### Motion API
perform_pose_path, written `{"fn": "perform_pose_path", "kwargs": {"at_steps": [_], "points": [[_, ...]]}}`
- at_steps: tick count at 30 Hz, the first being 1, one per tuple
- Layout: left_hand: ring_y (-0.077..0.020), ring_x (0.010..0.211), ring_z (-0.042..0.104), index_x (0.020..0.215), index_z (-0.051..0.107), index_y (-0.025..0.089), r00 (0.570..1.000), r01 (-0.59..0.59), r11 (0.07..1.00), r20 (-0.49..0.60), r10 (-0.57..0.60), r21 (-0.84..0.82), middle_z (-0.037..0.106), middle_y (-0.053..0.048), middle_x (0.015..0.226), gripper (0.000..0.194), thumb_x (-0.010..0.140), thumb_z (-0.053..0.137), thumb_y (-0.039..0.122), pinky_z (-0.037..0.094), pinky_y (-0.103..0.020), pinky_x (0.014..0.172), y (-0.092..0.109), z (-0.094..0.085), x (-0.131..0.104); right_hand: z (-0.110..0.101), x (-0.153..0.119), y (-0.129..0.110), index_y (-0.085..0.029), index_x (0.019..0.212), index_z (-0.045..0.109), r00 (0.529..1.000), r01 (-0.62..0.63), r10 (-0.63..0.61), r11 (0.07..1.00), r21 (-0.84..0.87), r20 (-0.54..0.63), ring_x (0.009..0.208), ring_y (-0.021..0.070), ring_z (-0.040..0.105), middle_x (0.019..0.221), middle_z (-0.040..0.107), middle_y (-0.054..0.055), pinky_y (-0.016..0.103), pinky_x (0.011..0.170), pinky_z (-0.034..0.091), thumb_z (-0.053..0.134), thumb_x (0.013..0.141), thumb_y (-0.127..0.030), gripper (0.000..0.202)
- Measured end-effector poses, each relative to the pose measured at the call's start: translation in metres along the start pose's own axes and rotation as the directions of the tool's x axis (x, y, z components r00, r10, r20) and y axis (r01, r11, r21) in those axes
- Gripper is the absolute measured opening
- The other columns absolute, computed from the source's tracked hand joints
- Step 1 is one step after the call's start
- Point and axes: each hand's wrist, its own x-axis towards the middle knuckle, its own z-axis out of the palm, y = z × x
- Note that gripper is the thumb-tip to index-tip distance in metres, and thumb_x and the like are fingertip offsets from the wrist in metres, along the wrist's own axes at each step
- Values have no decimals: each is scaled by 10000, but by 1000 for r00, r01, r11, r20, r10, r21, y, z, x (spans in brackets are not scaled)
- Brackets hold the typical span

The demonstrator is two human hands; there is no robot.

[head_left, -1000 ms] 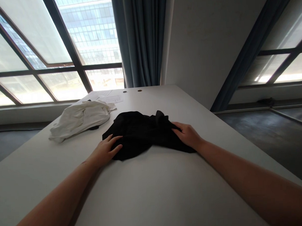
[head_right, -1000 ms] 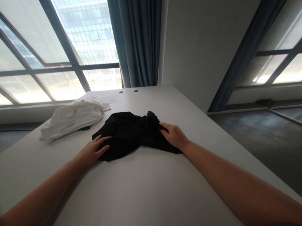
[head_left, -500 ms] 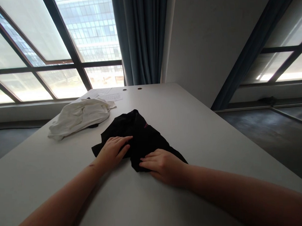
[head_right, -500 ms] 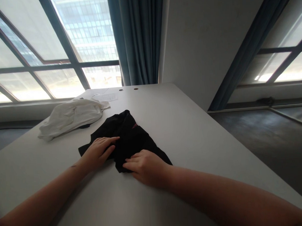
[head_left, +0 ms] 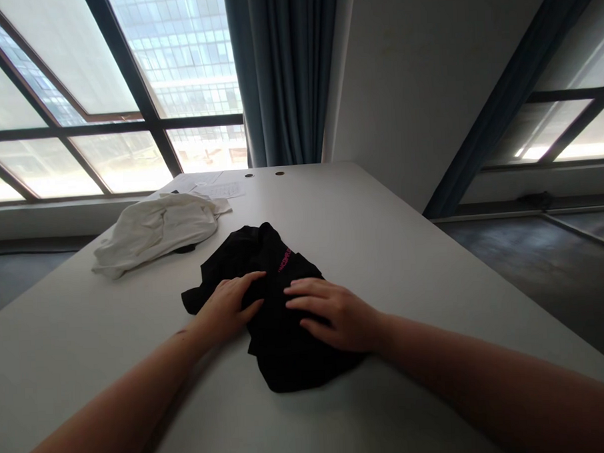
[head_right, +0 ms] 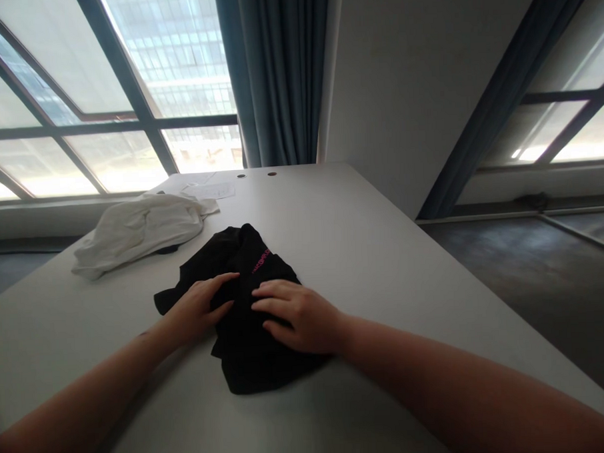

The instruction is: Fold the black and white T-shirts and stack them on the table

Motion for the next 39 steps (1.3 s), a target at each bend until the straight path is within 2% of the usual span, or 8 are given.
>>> {"fn": "perform_pose_path", "kwargs": {"at_steps": [8, 14, 19, 23, 29, 33, 36, 39], "points": [[-300, 1056, 727, 1168, 692, 240, 999, -9, 1000, 49, 10, -20, 783, -73, 1107, 279, 950, 574, 370, 535, -482, 996, -8, -6, 2, 5, 29, 77, -226, 1390, 646, 980, -178, 186, 978, -106, 70, 1314, 298, 647, 1357, 721, 129, 660, 1260, 300, 624, 990, -294, 406], [-287, 1006, 719, 1084, 694, 250, 995, -58, 998, 84, 56, 24, 772, -64, 1043, 220, 957, 578, 387, 539, -452, 982, -11, -13, 0, 0, 15, 60, -194, 1093, 689, 995, -96, 102, 981, -167, 24, 958, 253, 718, 1020, 764, 112, 414, 928, 562, 570, 1020, -322, 189], [-286, 983, 716, 1084, 681, 256, 994, -59, 996, 91, 52, 72, 765, -66, 1035, 219, 961, 568, 398, 544, -445, 954, -24, -18, -2, -5, 14, 30, -219, 909, 652, 967, 55, 21, 956, -288, 255, 691, 210, 643, 757, 706, 45, 337, 719, 479, 572, 1006, -324, 164], [-302, 999, 711, 1102, 669, 254, 999, -6, 994, 45, 1, 110, 768, -77, 1056, 263, 963, 537, 435, 538, -463, 965, -43, -27, -5, -10, 23, -7, -221, 889, 678, 869, 161, 28, 928, -336, 493, 610, 201, 623, 694, 708, 34, 326, 624, 411, 590, 1008, -365, 206], [-308, 968, 712, 1041, 641, 245, 992, 125, 980, -39, -120, 157, 766, -86, 1016, 274, 930, 515, 462, 535, -445, 935, -66, -49, -4, -22, 38, -73, -203, 1069, 770, 618, 11, 274, 934, -356, 737, 611, 233, 667, 740, 754, 71, 324, 525, 290, 564, 1023, -527, 386], [-297, 922, 707, 1022, 630, 245, 975, 222, 965, -58, -216, 139, 760, -76, 987, 308, 908, 505, 502, 542, -411, 850, -75, -56, -4, -15, 27, -92, -218, 1111, 767, 495, -6, 98, 994, -110, 863, 579, 199, 630, 733, 752, 32, 302, 485, 288, 671, 971, -484, 315], [-285, 879, 697, 993, 639, 243, 959, 284, 949, -56, -279, 136, 752, -64, 945, 304, 881, 515, 498, 550, -410, 835, -77, -57, -5, -1, 15, -80, -224, 1037, 752, 557, -36, -84, 991, 125, 827, 589, 160, 615, 729, 735, -5, 267, 516, 371, 694, 969, -376, 176], [-290, 978, 700, 986, 675, 244, 960, 266, 960, -116, -255, 90, 757, -66, 1028, 266, 816, 532, 392, 563, -417, 909, -73, -59, -7, 9, 10, -52, -200, 946, 720, 791, -56, -142, 952, 301, 595, 718, 143, 669, 805, 739, 16, 230, 670, 484, 642, 1017, -346, 179]]}}
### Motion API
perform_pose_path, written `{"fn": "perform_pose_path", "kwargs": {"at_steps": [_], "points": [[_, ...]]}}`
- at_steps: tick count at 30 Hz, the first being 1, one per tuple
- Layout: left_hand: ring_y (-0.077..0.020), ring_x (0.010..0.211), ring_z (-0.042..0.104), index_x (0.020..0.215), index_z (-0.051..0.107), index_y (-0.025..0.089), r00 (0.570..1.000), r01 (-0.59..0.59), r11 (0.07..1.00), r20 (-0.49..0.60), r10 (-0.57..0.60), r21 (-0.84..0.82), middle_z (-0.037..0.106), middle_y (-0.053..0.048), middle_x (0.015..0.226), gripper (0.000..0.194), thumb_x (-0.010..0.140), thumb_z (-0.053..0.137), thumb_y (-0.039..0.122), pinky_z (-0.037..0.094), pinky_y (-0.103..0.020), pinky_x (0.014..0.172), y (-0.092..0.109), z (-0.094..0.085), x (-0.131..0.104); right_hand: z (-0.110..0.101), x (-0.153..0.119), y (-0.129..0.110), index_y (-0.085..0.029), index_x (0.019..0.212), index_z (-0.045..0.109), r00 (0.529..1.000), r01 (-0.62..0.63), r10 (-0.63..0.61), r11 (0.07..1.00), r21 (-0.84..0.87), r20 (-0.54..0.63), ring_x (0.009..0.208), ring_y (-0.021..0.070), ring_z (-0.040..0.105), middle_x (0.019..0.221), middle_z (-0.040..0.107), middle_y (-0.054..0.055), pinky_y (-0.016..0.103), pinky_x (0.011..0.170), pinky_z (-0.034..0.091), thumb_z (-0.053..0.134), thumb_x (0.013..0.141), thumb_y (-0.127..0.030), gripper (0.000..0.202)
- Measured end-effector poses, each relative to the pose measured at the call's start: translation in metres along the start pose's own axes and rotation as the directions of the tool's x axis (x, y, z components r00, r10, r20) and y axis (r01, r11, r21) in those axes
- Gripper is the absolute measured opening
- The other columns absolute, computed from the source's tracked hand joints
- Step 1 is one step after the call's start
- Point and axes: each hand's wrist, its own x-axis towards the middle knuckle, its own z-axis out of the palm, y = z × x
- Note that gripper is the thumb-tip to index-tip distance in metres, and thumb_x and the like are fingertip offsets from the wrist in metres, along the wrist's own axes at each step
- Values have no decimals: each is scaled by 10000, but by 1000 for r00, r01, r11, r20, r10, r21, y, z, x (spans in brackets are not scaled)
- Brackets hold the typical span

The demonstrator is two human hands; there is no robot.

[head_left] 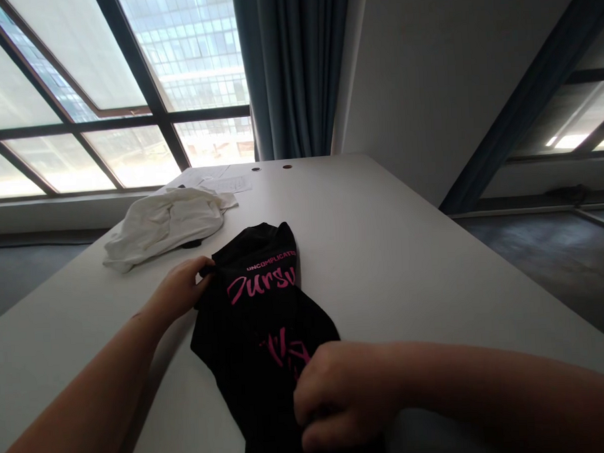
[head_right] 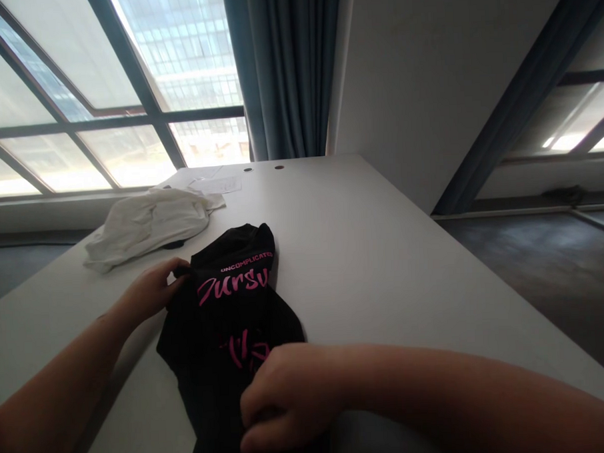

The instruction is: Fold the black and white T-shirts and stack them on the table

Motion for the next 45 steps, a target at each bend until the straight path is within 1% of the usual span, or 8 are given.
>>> {"fn": "perform_pose_path", "kwargs": {"at_steps": [3, 5, 12, 18, 24, 31, 40, 45], "points": [[-294, 1200, 671, 1049, 704, 244, 988, -90, 986, -136, 71, -137, 735, -68, 1245, 360, 766, 483, 273, 553, -413, 1026, 10, -5, -6, -8, -2, 34, -185, 939, 701, 933, -34, -2, 995, -95, -360, 778, 164, 666, 853, 727, 60, 267, 767, 518, 570, 1044, -296, 201], [-292, 1292, 640, 1148, 707, 245, 976, -135, 974, -195, 99, -183, 721, -62, 1321, 405, 834, 454, 275, 516, -429, 1110, 21, -5, -11, -14, -3, 55, -185, 918, 701, 889, -136, 26, 969, -208, -458, 787, 186, 652, 874, 721, 75, 311, 795, 529, 555, 1036, -255, 200], [-379, 1424, 557, 1500, 546, 200, 999, 8, 999, 37, -10, 36, 594, -142, 1556, 707, 950, 517, 644, 395, -563, 1222, 49, 32, -14, -16, -3, 83, -169, 1037, 742, 888, -299, 139, 898, -322, -438, 1082, 267, 652, 1156, 723, 126, 423, 1045, 514, 738, 910, -238, 144], [-359, 1358, 608, 1105, 631, 236, 995, 23, 1000, 96, -24, 6, 596, -142, 1539, 502, 890, 580, 686, 464, -516, 1159, 35, 37, -7, -19, 1, 83, -185, 1247, 722, 735, -615, 404, 735, -284, -545, 1182, 330, 588, 1219, 701, 140, 503, 1050, 468, 772, 932, -364, 365], [-333, 1245, 658, 877, 565, 258, 996, -36, 997, 76, 42, -75, 675, -97, 1433, 375, 859, 609, 630, 490, -476, 1081, 33, 28, -5, -19, 8, 83, -199, 1078, 733, 754, -593, 413, 762, -259, -511, 1077, 259, 596, 1139, 701, 90, 413, 984, 469, 732, 973, -249, 116], [-313, 945, 691, 941, 626, 246, 999, 38, 999, 21, -38, 3, 748, -78, 991, 391, 846, 576, 622, 502, -413, 835, 42, 17, -7, -24, -2, 94, -198, 963, 706, 721, -621, 385, 727, -292, -576, 1011, 252, 594, 1011, 723, 74, 395, 947, 442, 685, 988, -214, 36], [-296, 818, 688, 866, 550, 259, 962, 261, 963, -100, -254, 65, 707, -51, 818, 368, 853, 556, 626, 448, -345, 676, 18, 7, -4, -75, -72, 174, -169, 911, 727, 452, -832, 461, 527, -175, -764, 996, 257, 632, 1010, 738, 116, 389, 1004, 436, 606, 933, -234, 138], [-310, 850, 709, 913, 580, 254, 926, 365, 927, -139, -351, 88, 713, -57, 819, 375, 864, 569, 625, 481, -351, 719, -9, 4, 0, -97, -143, 205, -146, 932, 759, 105, -973, 512, 228, 17, -852, 1068, 307, 653, 1057, 737, 184, 425, 1031, 439, 562, 895, -247, 224]]}}
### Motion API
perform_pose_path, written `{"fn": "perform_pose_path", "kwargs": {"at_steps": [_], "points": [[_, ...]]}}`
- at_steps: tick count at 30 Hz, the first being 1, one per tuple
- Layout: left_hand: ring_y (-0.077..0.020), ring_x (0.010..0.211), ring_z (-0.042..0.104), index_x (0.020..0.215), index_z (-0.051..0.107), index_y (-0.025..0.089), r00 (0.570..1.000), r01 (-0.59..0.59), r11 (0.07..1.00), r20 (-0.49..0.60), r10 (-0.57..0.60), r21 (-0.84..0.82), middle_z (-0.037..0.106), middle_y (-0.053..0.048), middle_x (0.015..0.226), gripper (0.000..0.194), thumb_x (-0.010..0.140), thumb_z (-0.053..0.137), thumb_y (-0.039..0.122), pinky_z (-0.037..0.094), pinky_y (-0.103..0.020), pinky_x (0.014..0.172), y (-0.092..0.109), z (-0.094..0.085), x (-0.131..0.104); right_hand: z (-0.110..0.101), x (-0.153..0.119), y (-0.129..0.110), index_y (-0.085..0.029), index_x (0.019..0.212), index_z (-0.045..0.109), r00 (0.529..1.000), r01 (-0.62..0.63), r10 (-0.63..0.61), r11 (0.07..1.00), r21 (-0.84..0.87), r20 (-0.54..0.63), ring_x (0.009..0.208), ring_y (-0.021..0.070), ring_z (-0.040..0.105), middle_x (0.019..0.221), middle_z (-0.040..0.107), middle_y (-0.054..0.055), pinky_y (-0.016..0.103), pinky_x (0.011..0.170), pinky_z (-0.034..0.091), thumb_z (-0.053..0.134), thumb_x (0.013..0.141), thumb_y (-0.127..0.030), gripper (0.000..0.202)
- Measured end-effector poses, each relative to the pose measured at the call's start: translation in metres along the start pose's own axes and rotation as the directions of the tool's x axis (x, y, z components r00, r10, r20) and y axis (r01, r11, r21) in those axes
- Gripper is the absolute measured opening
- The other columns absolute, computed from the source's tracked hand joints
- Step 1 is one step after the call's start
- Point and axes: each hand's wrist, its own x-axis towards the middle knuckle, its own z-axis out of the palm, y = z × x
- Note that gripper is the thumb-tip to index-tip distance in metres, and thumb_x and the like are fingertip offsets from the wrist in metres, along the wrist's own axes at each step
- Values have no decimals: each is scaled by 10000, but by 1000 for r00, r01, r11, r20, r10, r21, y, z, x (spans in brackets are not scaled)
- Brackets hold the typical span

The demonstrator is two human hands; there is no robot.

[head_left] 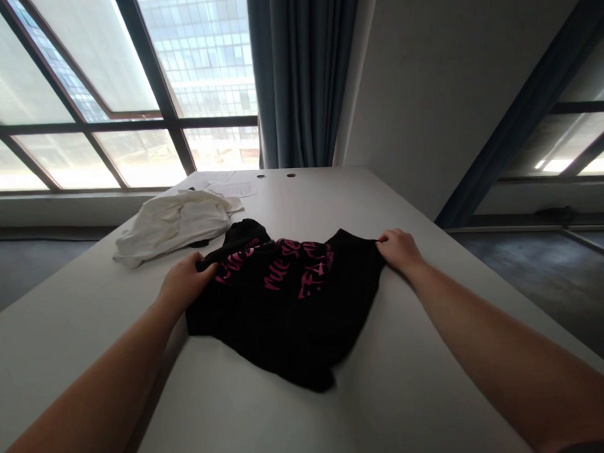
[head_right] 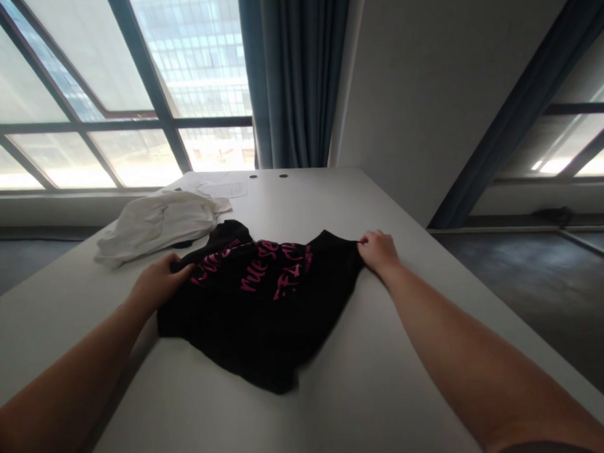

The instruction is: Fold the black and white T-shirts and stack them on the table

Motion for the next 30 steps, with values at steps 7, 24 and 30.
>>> {"fn": "perform_pose_path", "kwargs": {"at_steps": [7, 24, 30], "points": [[-345, 1211, 639, 1091, 644, 221, 989, -103, 995, -103, 102, -5, 683, -143, 1251, 316, 845, 628, 420, 499, -471, 1062, -11, 19, 5, -8, 7, 40, -88, 1303, 677, 955, -205, 220, 974, 97, -198, 1297, 376, 568, 1314, 642, 269, 498, 1124, 418, 574, 873, -275, 480], [-308, 1273, 638, 1374, 658, 263, 873, -467, 873, 81, 480, -142, 601, -94, 1477, 496, 960, 565, 519, 472, -482, 1180, 24, 28, -16, 2, -14, -53, -177, 1608, 483, 907, 379, -385, 923, 69, 170, 1343, 348, 571, 1527, 593, 179, 489, 1161, 428, 570, 1015, -394, 638], [-362, 1401, 557, 1560, 484, 212, 937, -341, 936, 44, 345, -82, 568, -139, 1515, 736, 933, 561, 589, 405, -518, 1225, 20, 32, -14, -15, -11, -57, -138, 1226, 760, 902, 387, -384, 922, 26, 197, 1118, 271, 642, 1262, 715, 153, 382, 1046, 468, 551, 999, -231, 322]]}}
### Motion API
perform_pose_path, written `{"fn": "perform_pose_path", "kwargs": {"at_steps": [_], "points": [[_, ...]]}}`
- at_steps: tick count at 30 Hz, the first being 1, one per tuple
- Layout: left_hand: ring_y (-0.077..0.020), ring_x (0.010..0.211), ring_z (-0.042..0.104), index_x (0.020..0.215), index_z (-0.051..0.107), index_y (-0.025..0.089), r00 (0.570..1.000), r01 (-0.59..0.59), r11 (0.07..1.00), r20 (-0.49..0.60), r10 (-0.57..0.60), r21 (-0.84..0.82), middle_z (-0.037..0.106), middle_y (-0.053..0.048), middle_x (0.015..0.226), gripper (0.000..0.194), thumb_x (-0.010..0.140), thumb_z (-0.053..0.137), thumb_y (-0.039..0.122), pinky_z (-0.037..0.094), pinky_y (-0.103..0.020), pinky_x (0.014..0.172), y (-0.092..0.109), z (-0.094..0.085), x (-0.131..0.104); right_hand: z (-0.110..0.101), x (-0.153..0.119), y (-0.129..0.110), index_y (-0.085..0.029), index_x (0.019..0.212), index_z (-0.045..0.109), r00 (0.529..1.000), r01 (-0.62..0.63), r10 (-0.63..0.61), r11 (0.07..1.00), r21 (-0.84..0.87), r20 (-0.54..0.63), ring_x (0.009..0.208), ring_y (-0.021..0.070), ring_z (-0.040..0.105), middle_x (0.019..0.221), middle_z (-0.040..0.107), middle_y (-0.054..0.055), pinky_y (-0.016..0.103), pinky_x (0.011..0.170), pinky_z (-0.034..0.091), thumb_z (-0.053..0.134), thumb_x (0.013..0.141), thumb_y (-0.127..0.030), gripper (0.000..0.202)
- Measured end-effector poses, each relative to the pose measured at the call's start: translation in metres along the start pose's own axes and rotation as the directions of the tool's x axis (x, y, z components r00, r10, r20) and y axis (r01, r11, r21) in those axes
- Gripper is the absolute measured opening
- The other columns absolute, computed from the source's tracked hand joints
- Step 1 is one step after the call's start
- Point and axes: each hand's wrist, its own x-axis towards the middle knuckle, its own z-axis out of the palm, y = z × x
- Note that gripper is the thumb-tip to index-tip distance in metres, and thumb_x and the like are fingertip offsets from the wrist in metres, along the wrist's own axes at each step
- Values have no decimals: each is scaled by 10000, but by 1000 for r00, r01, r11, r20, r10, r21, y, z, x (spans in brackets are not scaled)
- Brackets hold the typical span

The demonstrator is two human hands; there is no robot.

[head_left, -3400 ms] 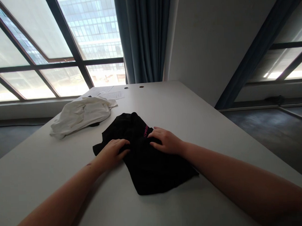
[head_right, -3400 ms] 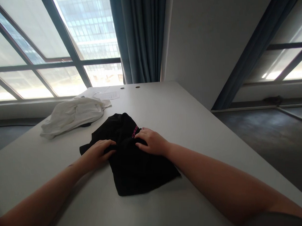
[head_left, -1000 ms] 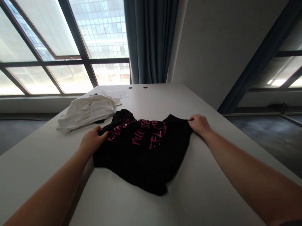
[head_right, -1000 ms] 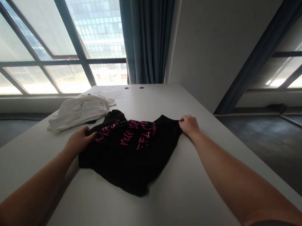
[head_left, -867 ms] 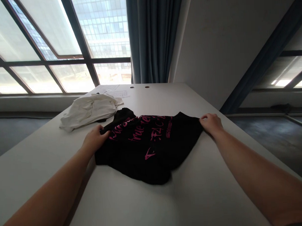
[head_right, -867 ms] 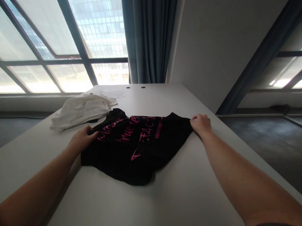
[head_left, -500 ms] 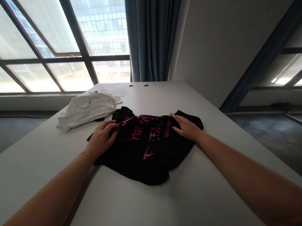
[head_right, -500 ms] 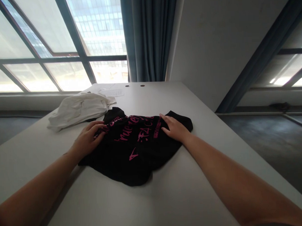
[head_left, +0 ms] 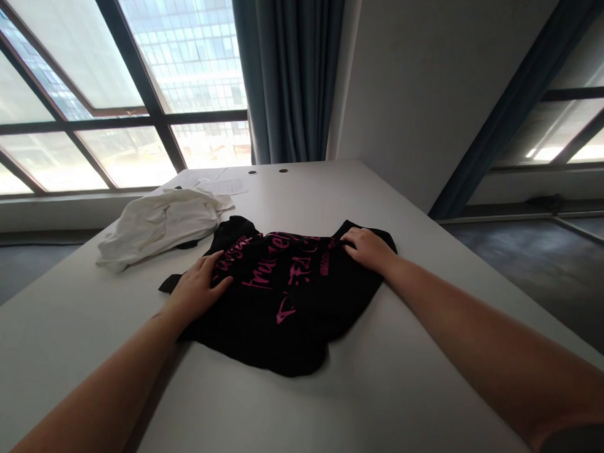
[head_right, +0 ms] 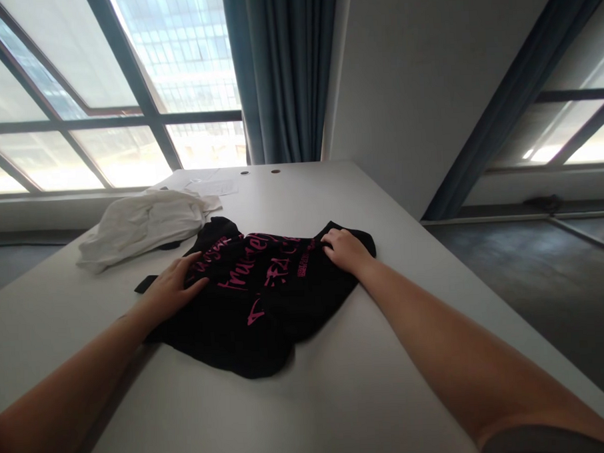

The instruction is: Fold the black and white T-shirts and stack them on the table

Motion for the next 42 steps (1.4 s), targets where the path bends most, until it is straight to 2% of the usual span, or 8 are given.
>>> {"fn": "perform_pose_path", "kwargs": {"at_steps": [8, 15, 24, 26, 29, 31, 35, 42], "points": [[-316, 1330, 607, 1355, 651, 236, 996, 27, 999, 84, -25, -19, 678, -105, 1381, 575, 1003, 389, 607, 414, -478, 1198, -7, -3, 6, -39, -30, -56, -198, 824, 802, 955, 24, 33, 982, -188, 294, 849, 319, 748, 891, 783, 173, 405, 771, 539, 668, 826, -137, 148], [-302, 1280, 648, 1171, 719, 226, 994, 49, 995, 103, -39, -90, 736, -103, 1313, 573, 1005, 311, 591, 435, -431, 1187, -17, -8, 11, -56, -77, -111, -246, 509, 634, 877, 318, -324, 945, 76, 356, 473, 196, 604, 489, 583, 28, 312, 503, 414, 748, 652, -93, 239], [-313, 1199, 667, 902, 700, 245, 985, -39, 996, 165, 52, -82, 734, -100, 1259, 485, 959, 423, 639, 469, -461, 1148, -15, -12, 13, -80, -87, -157, -216, 623, 667, 467, 453, -707, 708, 543, 532, 468, 116, 412, 531, 528, -60, 286, 481, 327, 786, 885, -344, 315], [-316, 1241, 644, 914, 656, 244, 992, -25, 996, 123, 35, -82, 704, -105, 1302, 444, 941, 475, 648, 451, -481, 1168, -16, -9, 10, -74, -77, -154, -208, 652, 663, 529, 382, -691, 712, 590, 492, 511, 111, 470, 567, 552, -56, 270, 529, 376, 734, 949, -381, 351], [-337, 1380, 562, 1216, 634, 228, 1000, -3, 999, 9, 4, -41, 619, -132, 1448, 514, 919, 539, 636, 394, -515, 1222, -19, -3, 6, -55, -64, -145, -190, 824, 727, 836, 327, -488, 810, 486, 250, 723, 166, 628, 772, 696, 12, 307, 720, 507, 688, 986, -352, 232], [-361, 1456, 500, 1415, 559, 201, 999, 25, 1000, -34, -25, 10, 554, -158, 1542, 646, 919, 538, 615, 371, -538, 1239, -20, 0, 5, -38, -62, -141, -157, 1061, 758, 938, 312, -345, 870, 382, 19, 1031, 266, 680, 1058, 758, 112, 422, 961, 539, 706, 967, -327, 201], [-359, 1424, 550, 1505, 528, 203, 998, 56, 997, 37, -58, 55, 615, -136, 1513, 668, 942, 497, 561, 400, -543, 1215, -20, 1, 5, -9, -69, -147, -152, 1424, 645, 884, 452, -463, 818, 355, -59, 1514, 352, 434, 1502, 615, 177, 537, 1236, 403, 682, 980, -314, 475], [-328, 1408, 573, 1414, 638, 229, 996, -42, 999, 78, 40, 27, 644, -102, 1500, 598, 983, 471, 608, 412, -508, 1213, -9, 4, 12, -10, -68, -162, -154, 1054, 698, 817, 552, -567, 722, 417, -101, 1338, 275, 623, 1145, 752, 148, 434, 1213, 449, 534, 1033, -156, 165]]}}
